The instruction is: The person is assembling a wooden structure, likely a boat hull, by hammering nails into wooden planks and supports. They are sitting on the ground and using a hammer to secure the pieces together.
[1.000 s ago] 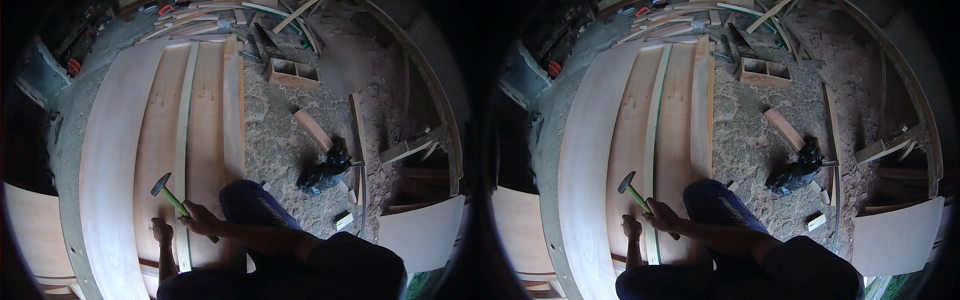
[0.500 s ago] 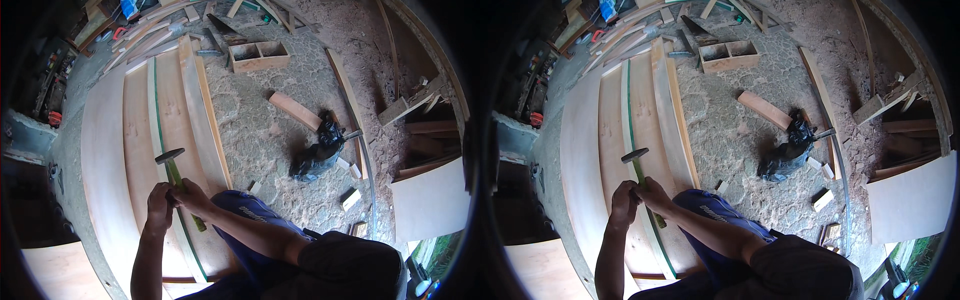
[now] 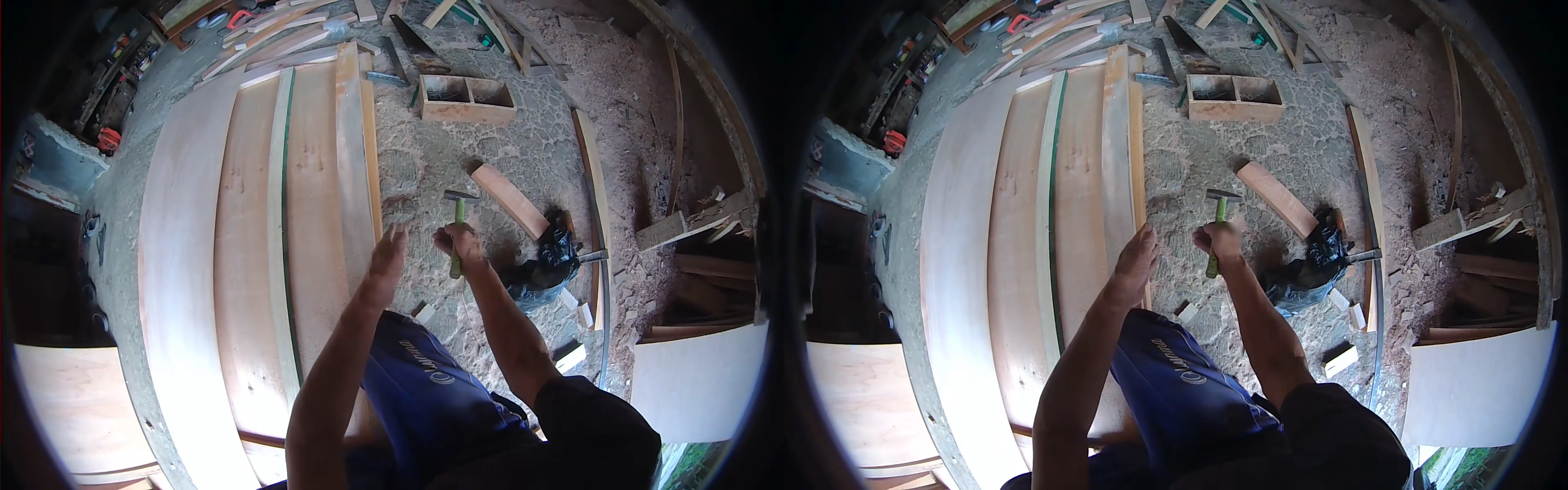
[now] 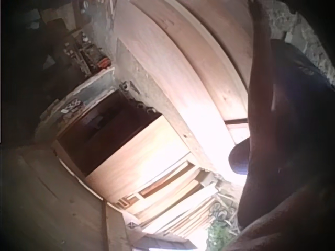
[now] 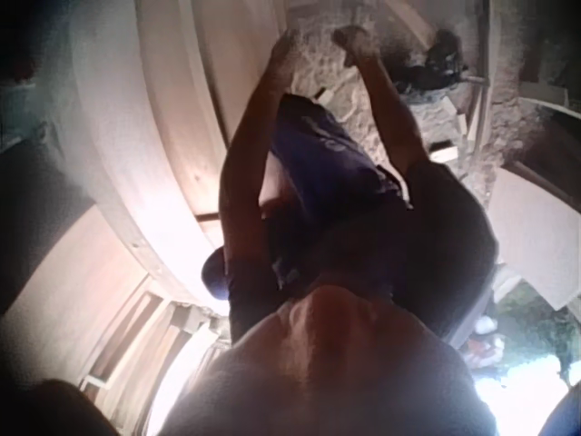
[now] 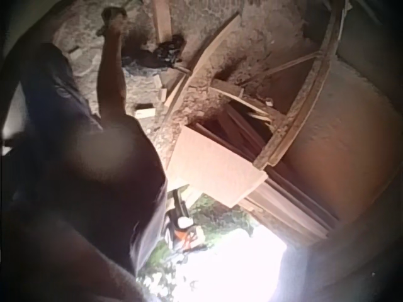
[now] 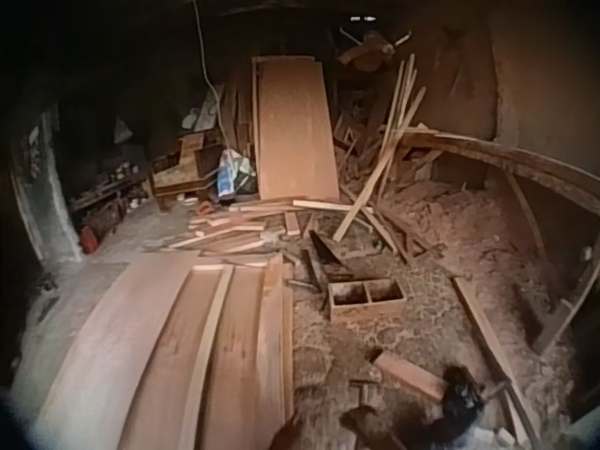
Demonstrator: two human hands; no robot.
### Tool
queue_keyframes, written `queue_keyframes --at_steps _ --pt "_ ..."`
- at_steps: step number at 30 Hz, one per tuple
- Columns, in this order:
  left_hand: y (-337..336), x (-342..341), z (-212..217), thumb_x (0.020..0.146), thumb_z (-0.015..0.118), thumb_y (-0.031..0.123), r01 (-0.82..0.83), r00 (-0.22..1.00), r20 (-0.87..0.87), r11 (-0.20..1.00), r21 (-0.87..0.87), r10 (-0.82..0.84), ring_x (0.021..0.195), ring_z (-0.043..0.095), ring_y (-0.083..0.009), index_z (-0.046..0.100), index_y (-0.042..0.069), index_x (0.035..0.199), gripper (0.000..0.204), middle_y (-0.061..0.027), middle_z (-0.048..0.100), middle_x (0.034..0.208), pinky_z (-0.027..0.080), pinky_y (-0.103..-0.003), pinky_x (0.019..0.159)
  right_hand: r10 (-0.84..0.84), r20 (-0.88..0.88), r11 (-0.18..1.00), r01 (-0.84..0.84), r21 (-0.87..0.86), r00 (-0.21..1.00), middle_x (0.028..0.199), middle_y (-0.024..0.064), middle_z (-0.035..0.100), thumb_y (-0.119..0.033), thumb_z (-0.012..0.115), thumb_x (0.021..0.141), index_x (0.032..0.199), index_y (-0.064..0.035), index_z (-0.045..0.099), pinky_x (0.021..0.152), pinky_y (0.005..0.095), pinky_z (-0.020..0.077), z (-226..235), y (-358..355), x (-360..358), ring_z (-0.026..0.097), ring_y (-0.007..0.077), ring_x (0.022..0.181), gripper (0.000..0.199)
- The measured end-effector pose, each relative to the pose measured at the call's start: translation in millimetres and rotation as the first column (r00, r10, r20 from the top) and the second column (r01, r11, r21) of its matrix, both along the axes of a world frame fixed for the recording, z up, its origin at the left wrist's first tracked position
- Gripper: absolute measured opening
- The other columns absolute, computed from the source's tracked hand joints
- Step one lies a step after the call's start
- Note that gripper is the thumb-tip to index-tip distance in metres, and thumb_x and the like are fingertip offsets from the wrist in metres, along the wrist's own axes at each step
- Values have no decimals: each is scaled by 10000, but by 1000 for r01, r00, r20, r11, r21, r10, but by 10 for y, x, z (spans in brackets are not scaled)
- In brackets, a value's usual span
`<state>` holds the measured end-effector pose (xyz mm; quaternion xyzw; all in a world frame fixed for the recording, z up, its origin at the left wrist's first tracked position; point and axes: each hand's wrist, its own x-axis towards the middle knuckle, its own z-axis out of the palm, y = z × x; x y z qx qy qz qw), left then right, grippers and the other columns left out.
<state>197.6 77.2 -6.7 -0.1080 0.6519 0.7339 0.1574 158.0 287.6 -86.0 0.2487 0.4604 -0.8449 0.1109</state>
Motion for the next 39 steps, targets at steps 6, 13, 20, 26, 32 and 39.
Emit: queue_keyframes --at_steps 6,13,20,26,32,39 --pt "-1960 847 1103 1020 509 453 239 969 138 623 -745 -206 1264 590 -364 516 -19 1399 606 -277 599 1340 462 -420 1059 268 5 497 -142 856 964 875 78 668 -175 675 852 891 -42 620 645 384 539 -631 842 -394 668 222 740 150" --pt "-3142 3690 1172 937 651 335 -34 912 174 491 -871 371 1127 676 -358 565 5 1349 535 -255 653 1261 536 -435 961 428 56 393 -242 887 902 756 37 604 -284 679 848 952 -43 661 644 385 461 -518 400 -359 582 196 696 263" --pt "-1997 5051 108 723 827 553 136 803 325 377 -916 499 1536 112 -405 190 94 1595 1174 -196 171 1655 162 -575 1218 610 -33 530 -377 760 792 903 32 598 -280 638 969 1215 -46 600 589 274 495 1431 -1697 638 592 112 690 341" --pt "-1758 5185 -252 724 849 451 -188 742 67 302 -935 667 1537 149 -371 169 47 1581 1166 -186 243 1631 114 -582 1223 995 37 72 -895 440 98 695 -36 458 -233 569 1010 1237 -39 577 390 231 351 1815 -2979 2040 402 38 433 299" --pt "-1998 5123 -244 738 854 385 -250 762 46 359 -899 646 1513 224 -381 205 62 1563 1099 -177 342 1584 135 -601 1211 964 127 -262 -762 591 -233 729 53 565 -277 561 994 1217 -21 571 555 337 470 1214 -3287 2949 559 146 597 340" --pt "-2103 5210 -295 714 882 298 -257 835 -13 369 -893 550 1493 230 -443 377 80 1466 931 -179 469 1481 179 -658 1178 960 188 -279 -642 714 -207 781 177 631 -268 582 986 1155 -24 553 646 413 494 783 -3268 3075 657 268 711 298"
